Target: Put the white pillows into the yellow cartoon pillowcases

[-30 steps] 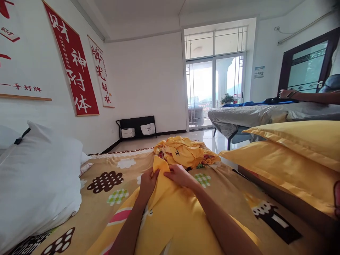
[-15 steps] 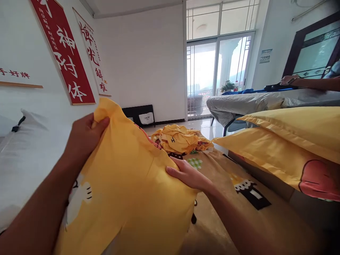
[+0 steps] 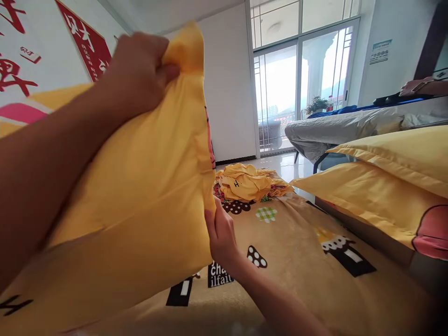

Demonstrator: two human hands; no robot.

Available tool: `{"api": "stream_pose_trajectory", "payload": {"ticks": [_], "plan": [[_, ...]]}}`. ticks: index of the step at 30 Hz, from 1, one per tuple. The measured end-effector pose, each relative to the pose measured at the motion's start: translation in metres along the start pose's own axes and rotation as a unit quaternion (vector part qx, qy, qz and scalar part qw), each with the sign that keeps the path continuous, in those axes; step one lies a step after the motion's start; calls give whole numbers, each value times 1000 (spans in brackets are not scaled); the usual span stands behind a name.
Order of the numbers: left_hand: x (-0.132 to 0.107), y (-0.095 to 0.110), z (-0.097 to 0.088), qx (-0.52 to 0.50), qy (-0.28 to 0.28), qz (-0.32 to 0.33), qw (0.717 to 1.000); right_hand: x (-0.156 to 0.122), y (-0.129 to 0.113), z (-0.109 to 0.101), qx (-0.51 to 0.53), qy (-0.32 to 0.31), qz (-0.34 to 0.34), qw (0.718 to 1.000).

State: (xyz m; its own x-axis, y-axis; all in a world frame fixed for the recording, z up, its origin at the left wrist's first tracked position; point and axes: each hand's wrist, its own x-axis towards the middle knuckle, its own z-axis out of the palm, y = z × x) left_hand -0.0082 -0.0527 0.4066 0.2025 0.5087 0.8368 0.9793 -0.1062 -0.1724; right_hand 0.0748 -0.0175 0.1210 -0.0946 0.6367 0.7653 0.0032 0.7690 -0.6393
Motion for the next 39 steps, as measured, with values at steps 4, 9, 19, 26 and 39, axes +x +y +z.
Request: {"api": "stream_pose_trajectory", "payload": {"ticks": [4,9,19,26,39], "plan": [[-21,-11,62,-33,-1,-13,999,-34,56,-24,-60,-9,64,996],[-53,-33,129,-154,-5,-104,983,-65,104,-59,-113,-22,87,990],[-35,-34,125,-121,-17,-50,991,-101,144,-70,-175,40,35,983],[-45,-41,130,-127,39,-88,987,-94,172,-115,-237,62,25,969],[-58,6,151,-198,15,5,980,39,56,-64,-23,-49,37,998]]}}
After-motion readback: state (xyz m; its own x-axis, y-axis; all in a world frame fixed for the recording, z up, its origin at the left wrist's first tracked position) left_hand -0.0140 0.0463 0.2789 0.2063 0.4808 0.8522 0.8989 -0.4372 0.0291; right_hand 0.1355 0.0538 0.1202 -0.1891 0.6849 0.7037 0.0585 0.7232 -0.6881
